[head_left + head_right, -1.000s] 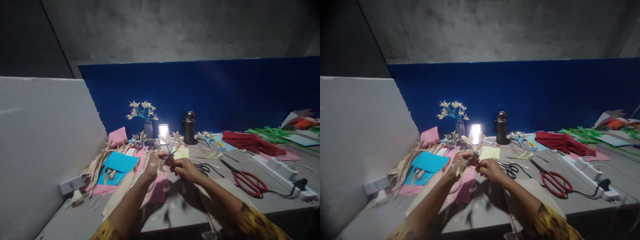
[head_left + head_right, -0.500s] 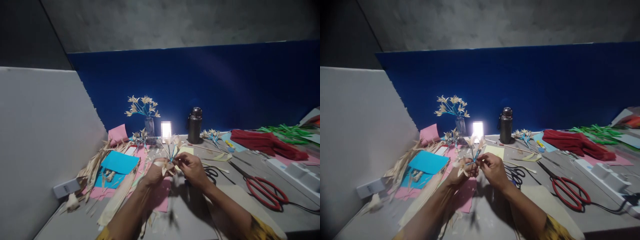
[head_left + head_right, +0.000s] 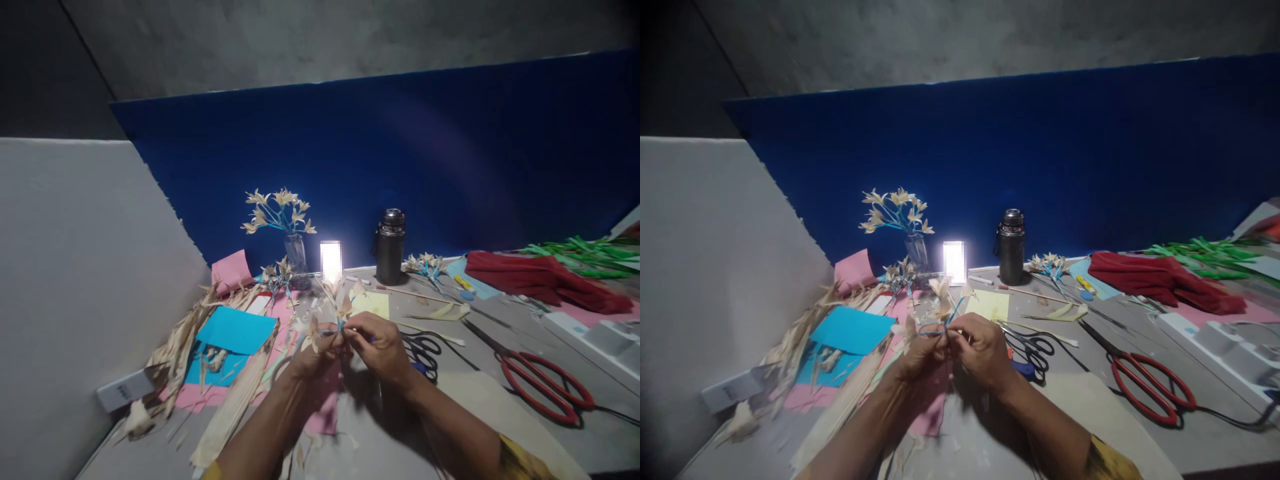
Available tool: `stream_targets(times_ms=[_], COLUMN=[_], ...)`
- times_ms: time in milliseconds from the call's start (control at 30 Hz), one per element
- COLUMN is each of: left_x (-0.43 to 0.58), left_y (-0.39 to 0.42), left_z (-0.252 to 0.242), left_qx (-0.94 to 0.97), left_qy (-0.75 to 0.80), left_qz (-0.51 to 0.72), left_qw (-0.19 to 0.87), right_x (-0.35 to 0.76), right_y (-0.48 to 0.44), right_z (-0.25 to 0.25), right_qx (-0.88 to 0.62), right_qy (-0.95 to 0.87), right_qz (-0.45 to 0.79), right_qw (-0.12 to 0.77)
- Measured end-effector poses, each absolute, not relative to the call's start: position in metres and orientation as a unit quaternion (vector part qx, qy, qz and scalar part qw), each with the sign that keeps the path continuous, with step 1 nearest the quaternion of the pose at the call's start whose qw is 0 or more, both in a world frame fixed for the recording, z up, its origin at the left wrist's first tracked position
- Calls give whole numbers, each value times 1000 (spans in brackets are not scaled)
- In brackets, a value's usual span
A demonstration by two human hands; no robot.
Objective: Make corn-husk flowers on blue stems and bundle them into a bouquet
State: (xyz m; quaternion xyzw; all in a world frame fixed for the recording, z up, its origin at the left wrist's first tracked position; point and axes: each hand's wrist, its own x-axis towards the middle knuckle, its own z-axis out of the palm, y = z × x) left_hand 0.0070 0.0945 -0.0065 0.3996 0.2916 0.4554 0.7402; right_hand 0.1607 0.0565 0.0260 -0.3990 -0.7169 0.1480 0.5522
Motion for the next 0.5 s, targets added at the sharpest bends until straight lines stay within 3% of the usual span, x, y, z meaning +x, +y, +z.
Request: stream_targets(times_ms=[267,367,500], left_x=[2,1,-4], left_y=[89,85,89], left_z=[-4,3,4], left_qx=[398,385,391], left_qy=[297,295,294], left_qz=[518,537,473], left_qw=[697,690,732], right_x=[162,162,158], right_y=[51,48,48], right_z=[23,22,11], right_qx=[-443,-459,-447], right_qy=[-662,-676,-691], right_qz=[213,264,360], right_qw=[565,513,439])
